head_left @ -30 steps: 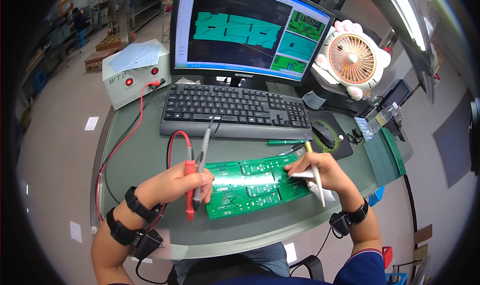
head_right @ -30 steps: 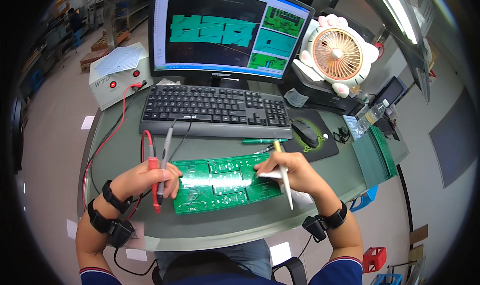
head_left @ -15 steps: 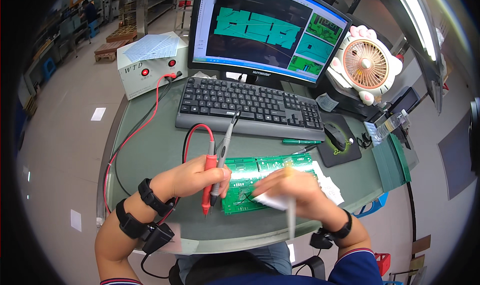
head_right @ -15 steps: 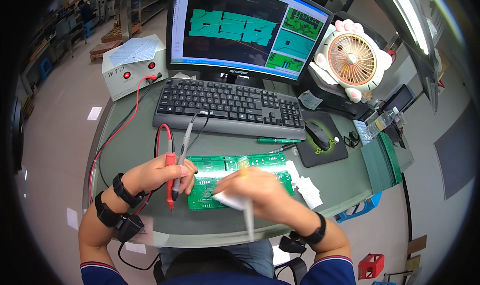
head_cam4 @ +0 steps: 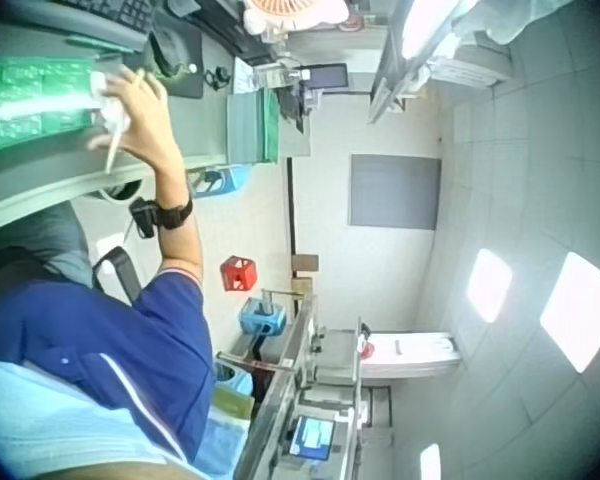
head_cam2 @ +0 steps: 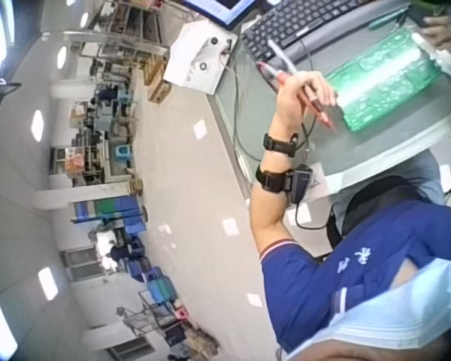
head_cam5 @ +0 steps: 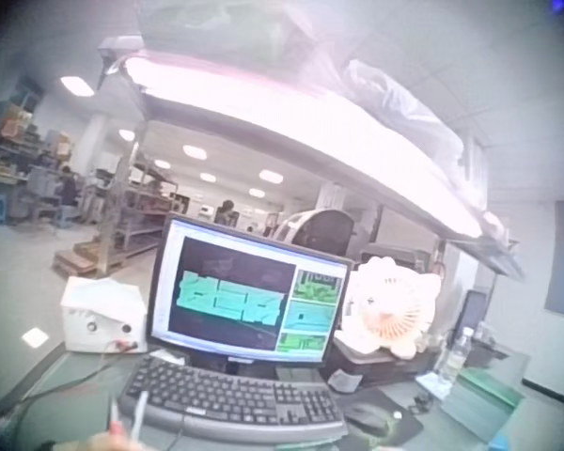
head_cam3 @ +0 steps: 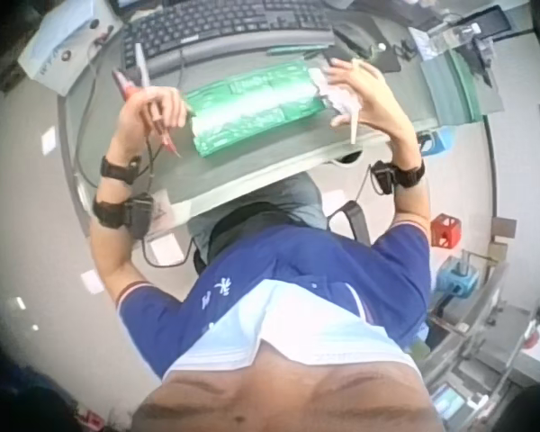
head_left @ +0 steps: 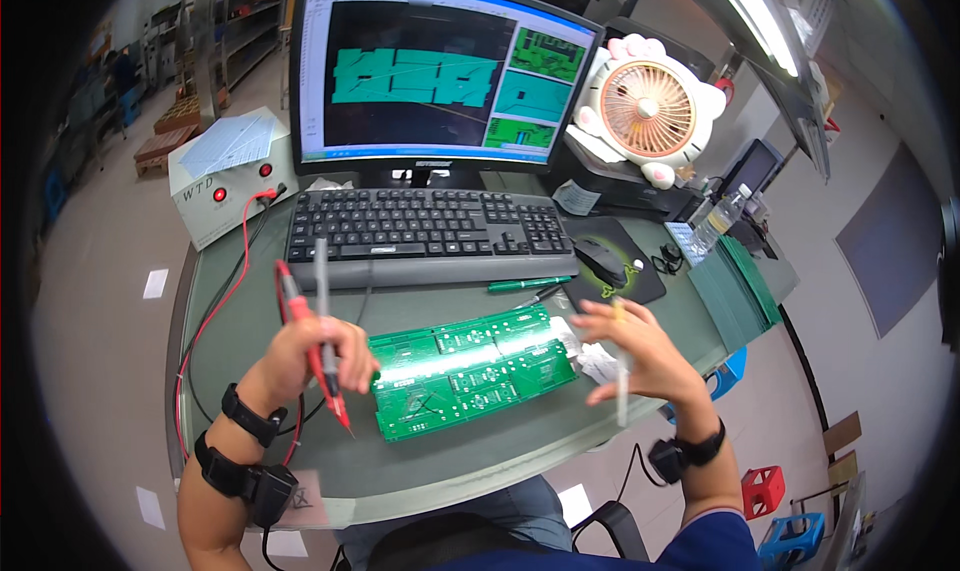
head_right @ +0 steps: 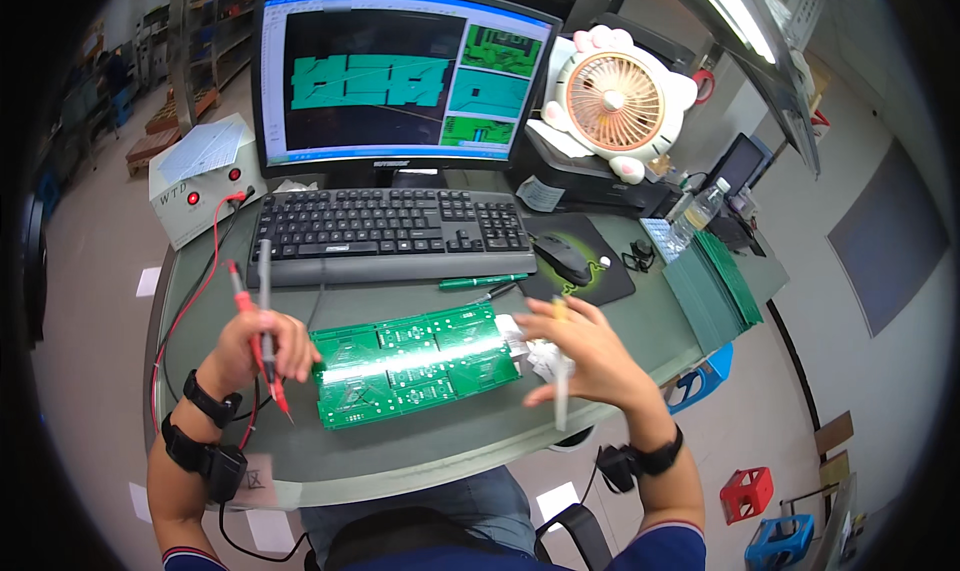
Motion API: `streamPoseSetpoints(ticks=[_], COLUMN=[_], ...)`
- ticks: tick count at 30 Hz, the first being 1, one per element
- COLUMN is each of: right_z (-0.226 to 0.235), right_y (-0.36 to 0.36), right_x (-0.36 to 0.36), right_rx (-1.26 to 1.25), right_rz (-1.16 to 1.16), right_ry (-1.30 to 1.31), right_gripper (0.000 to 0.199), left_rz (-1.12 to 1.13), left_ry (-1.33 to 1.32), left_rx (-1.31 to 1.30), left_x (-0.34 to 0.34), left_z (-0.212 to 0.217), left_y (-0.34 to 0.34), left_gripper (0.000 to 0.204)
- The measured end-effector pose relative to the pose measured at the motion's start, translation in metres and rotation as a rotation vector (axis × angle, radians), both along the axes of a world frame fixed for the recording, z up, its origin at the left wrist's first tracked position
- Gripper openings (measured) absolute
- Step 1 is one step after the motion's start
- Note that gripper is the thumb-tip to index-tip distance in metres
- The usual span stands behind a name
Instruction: Test a printed circuit board using a multimeter probe and marking test points.
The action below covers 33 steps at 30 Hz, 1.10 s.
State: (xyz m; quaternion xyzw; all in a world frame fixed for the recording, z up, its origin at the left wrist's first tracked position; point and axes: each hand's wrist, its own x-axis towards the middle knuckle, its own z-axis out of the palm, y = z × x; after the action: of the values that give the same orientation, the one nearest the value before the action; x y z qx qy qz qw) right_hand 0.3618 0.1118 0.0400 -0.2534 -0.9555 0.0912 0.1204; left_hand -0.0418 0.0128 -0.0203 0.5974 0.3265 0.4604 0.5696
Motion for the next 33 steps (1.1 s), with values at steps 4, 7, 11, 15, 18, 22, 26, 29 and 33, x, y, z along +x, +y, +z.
streamPoseSetpoints(ticks=[4,7,11,15,18,22,26,29,33], right_z=[-0.005,-0.005,0.011,0.039,0.055,0.045,0.014,0.028,0.032], right_y=[0.01,0.017,0.013,0.047,0.068,0.101,0.113,0.104,0.088], right_x=[-0.046,-0.049,-0.037,0.044,0.155,0.303,0.365,0.305,0.238], right_rx=[0.009,-0.056,-0.052,0.099,0.215,0.421,0.26,0.148,0.221], right_rz=[0.192,0.215,0.249,0.007,-0.595,-1.301,-1.427,-1.485,-0.968], right_ry=[-0.169,-0.168,0.023,0.282,0.458,0.317,0.161,-0.033,0.353], right_gripper=[0.091,0.08,0.067,0.051,0.048,0.053,0.055,0.048,0.043], left_rz=[0.189,0.264,0.409,0.491,0.433,0.455,0.455,0.415,0.219], left_ry=[-0.205,-0.297,-0.353,-0.354,-0.332,-0.268,-0.22,-0.169,-0.161], left_rx=[0.066,0.078,0.091,0.125,0.087,0.034,-0.051,-0.101,-0.132], left_x=[-0.004,-0.009,-0.02,-0.022,-0.02,-0.009,0.001,0.014,0.044], left_z=[-0.001,0.0,-0.008,-0.01,-0.002,0.007,0.013,0.022,0.022], left_y=[0.005,0.009,0.003,0.004,0.009,0.012,0.006,0.0,0.009], left_gripper=[0.056,0.055,0.055,0.053,0.05,0.046,0.044,0.046,0.04])
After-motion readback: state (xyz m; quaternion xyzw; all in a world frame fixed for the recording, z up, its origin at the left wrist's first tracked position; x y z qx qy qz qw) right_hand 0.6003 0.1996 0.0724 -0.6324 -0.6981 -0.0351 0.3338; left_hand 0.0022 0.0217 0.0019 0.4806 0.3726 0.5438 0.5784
